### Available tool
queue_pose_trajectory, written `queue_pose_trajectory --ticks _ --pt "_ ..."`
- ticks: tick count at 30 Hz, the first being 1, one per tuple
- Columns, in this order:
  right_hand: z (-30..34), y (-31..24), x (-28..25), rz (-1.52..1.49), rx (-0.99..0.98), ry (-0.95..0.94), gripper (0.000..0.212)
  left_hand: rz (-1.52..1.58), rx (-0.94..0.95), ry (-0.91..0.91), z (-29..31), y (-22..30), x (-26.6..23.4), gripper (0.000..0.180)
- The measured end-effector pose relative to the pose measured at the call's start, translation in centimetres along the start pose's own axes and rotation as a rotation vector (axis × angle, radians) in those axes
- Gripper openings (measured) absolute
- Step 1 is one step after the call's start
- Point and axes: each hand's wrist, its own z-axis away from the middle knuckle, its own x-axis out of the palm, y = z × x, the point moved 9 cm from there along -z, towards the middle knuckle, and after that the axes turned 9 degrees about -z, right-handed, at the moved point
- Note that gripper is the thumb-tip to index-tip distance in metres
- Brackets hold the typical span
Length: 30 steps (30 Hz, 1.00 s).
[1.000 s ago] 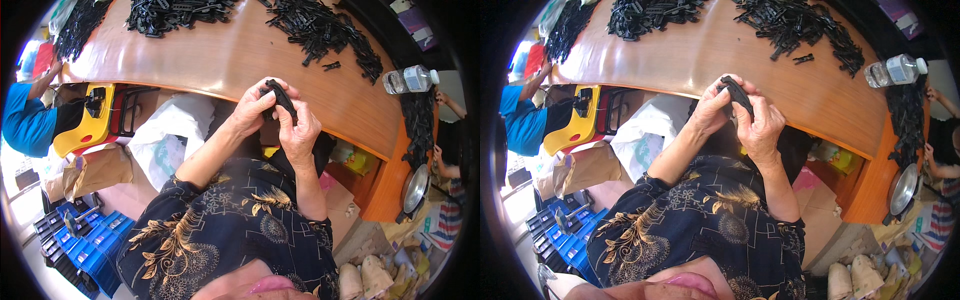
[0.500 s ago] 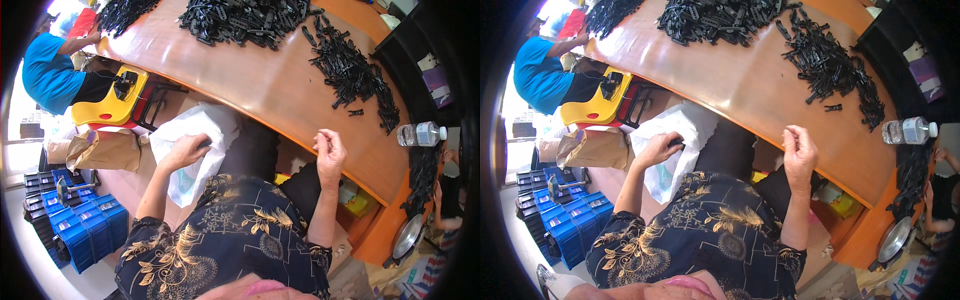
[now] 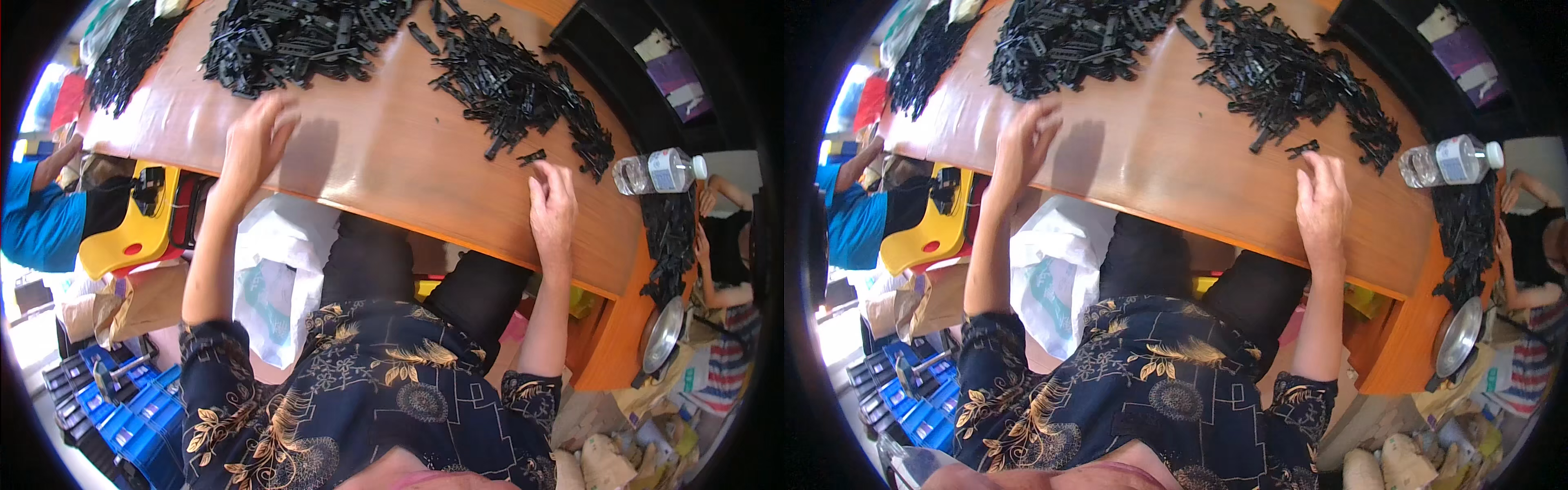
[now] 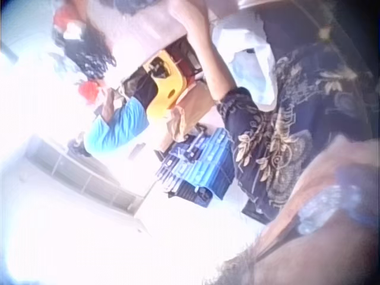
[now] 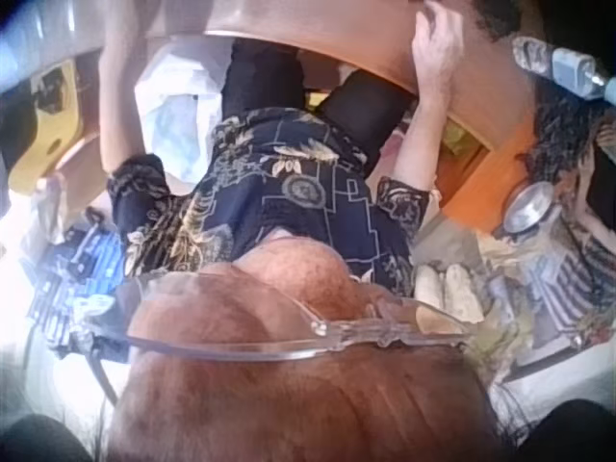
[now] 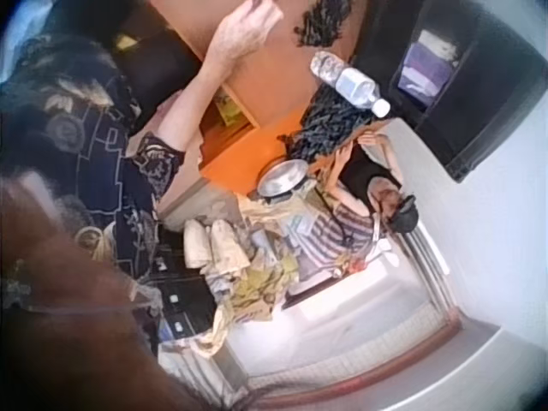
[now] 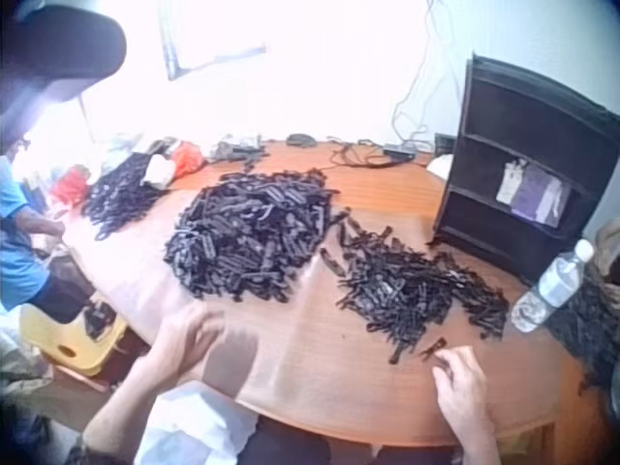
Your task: The person assembles plastic parts by picking up individual plastic pieces from the table and snapping them together by hand.
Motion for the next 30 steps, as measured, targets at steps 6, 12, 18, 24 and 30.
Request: queue_pose_trajectory --ticks 6,12,18,24,30 --pt "-2.6 0.0 0.5 0.259 -0.127 -0.174 0.02 -0.176 0.142 0.019 -10.1 -1.2 6.7 0.026" --pt "-3.1 -0.4 1.5 0.575 -0.279 -0.334 0.01 -0.323 0.273 -0.132 -10.9 0.9 8.8 0.015" --pt "-2.3 -1.9 -1.2 0.295 -0.289 -0.046 0.02 0.808 -0.142 -0.286 -7.4 2.8 9.6 0.015" --pt "2.9 -2.9 0.8 -0.978 0.091 0.275 0.009 1.815 -0.418 -0.447 1.2 15.6 13.8 0.031" --pt "6.1 -4.3 1.1 -0.523 -0.192 0.433 0.014 1.855 -0.486 -0.395 3.8 20.5 14.2 0.027"
